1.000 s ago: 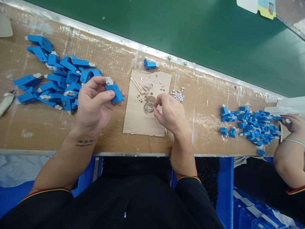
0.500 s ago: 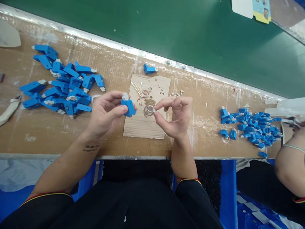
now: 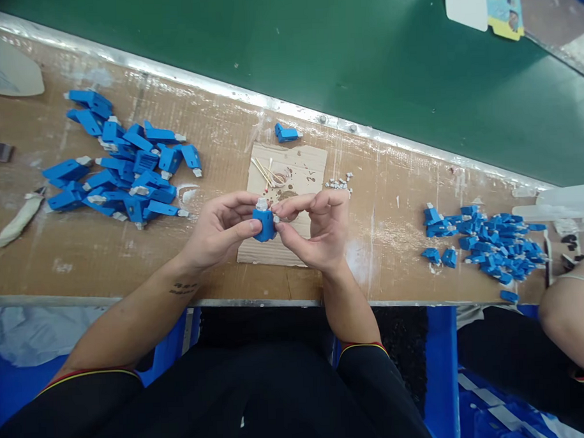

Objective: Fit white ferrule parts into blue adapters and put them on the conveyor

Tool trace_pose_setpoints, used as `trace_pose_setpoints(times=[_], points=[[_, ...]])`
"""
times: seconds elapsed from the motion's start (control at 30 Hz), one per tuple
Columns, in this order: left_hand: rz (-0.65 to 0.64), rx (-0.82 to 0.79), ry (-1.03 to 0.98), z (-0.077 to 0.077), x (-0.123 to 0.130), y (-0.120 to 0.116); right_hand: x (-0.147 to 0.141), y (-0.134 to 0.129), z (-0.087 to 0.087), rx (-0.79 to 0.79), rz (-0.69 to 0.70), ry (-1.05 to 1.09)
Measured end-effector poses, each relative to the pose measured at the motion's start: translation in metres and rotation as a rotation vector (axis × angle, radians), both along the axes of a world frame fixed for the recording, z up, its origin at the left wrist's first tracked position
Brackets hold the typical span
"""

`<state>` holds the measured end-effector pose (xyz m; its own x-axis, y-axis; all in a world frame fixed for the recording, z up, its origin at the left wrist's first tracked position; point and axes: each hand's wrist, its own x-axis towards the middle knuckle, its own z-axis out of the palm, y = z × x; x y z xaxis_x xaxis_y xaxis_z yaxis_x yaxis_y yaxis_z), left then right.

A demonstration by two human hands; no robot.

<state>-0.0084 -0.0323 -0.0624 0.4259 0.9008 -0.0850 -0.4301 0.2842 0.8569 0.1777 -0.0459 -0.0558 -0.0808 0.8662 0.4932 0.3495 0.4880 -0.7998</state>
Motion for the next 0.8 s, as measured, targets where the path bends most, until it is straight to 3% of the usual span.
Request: trace_pose_setpoints(times=[0.8], points=[[0.015,0.037,0.021,0.0033,0.0016,0.0002,0.0016,0.0016,0.0046,0.107,0.083,0.017]])
